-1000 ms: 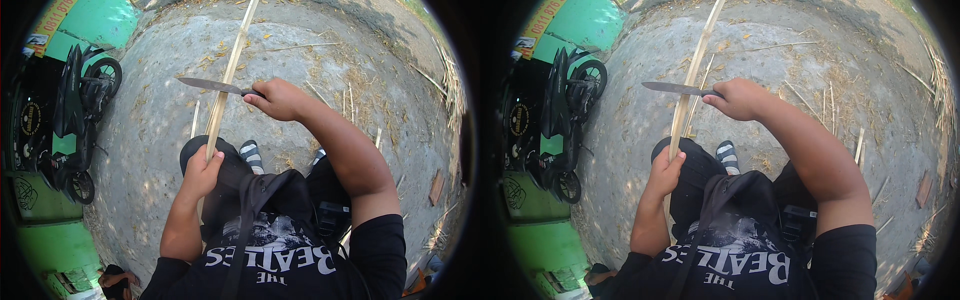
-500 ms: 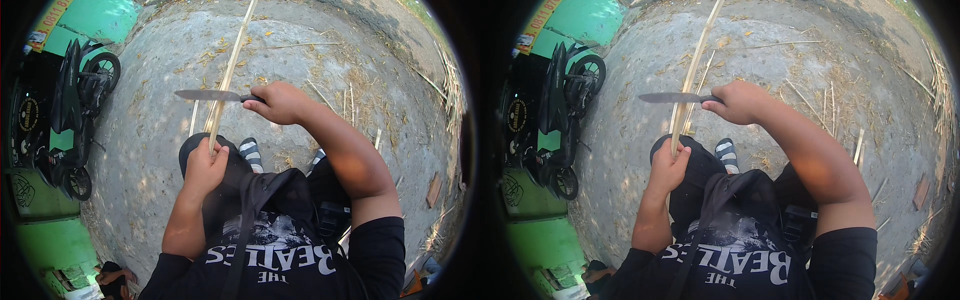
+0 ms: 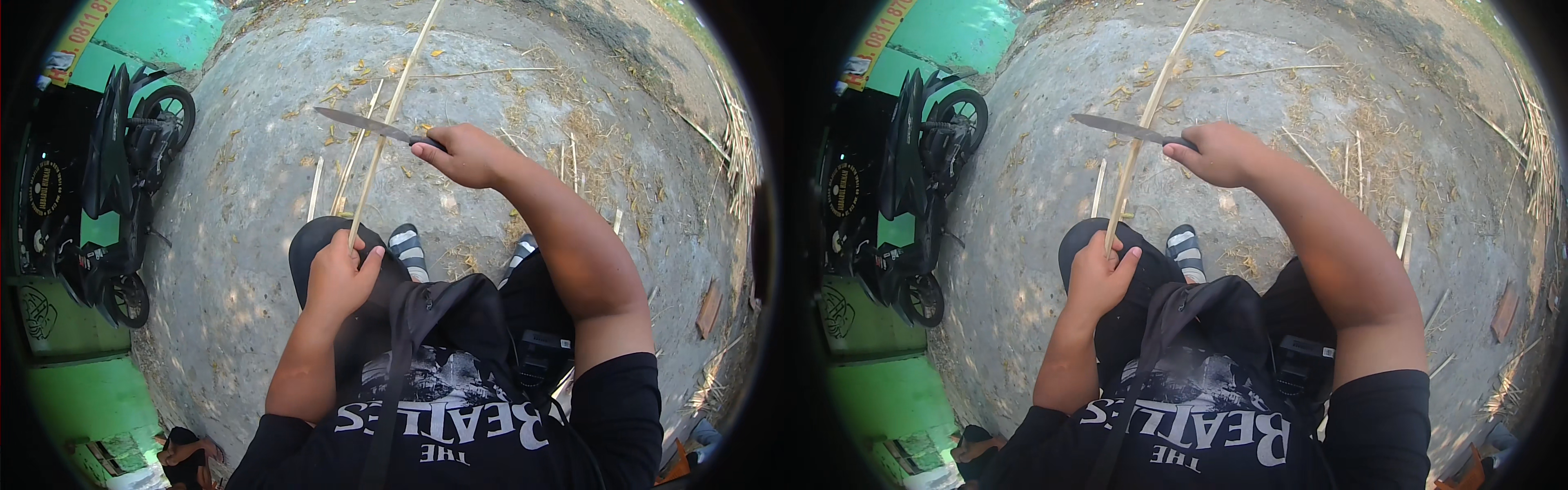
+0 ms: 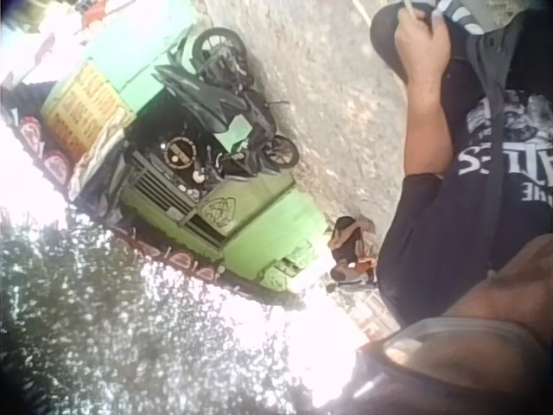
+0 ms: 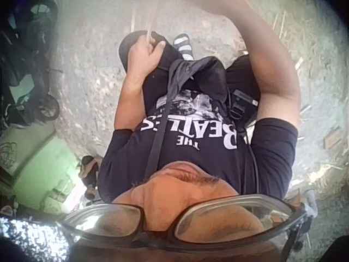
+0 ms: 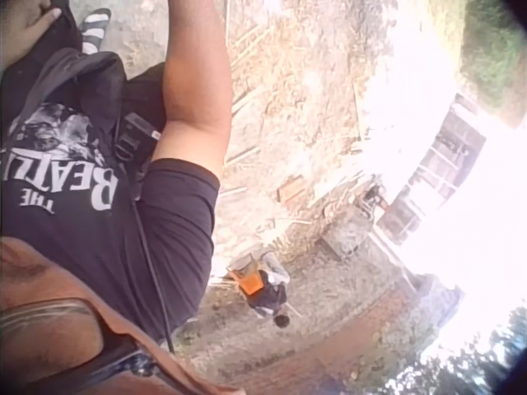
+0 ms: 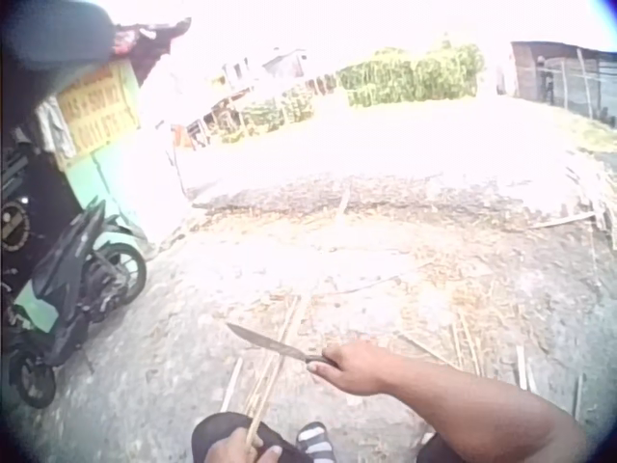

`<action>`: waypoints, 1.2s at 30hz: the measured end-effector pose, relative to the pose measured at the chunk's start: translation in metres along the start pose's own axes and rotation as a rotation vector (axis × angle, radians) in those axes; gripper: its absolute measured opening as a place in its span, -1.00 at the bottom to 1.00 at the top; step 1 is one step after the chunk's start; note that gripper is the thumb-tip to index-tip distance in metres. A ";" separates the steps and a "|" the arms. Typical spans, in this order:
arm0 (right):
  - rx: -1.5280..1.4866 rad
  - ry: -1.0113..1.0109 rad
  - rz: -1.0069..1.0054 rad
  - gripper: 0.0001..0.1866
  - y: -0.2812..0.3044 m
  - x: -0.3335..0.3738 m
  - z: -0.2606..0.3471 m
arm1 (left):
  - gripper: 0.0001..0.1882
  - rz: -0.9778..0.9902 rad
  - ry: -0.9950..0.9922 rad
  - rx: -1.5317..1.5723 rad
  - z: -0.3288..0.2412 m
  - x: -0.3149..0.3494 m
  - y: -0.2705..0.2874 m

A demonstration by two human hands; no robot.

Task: The person thins bamboo strips by holding them by hand and scraping along their length with a knife.

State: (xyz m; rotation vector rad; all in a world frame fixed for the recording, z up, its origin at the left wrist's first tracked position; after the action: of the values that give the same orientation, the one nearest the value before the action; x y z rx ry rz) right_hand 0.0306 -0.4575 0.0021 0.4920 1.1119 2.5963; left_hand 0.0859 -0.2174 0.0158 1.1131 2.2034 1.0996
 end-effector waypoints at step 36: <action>-0.056 0.144 -0.052 -0.43 -0.009 0.007 0.033 | -0.69 0.139 0.121 0.451 0.023 0.003 -0.004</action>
State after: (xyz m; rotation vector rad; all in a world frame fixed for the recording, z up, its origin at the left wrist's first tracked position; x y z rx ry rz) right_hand 0.0383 -0.4274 0.0180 0.2634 1.0774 2.6445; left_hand 0.0974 -0.2058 -0.0015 1.4331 2.5829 0.7532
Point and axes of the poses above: each hand's wrist, its own x-axis away from the middle knuckle, its own y-axis out of the back of the hand, z = x × y, the point moved 9 cm from there along -x, towards the middle knuckle, and after that the axes turned 8 degrees about -y, right-handed, at the moved point
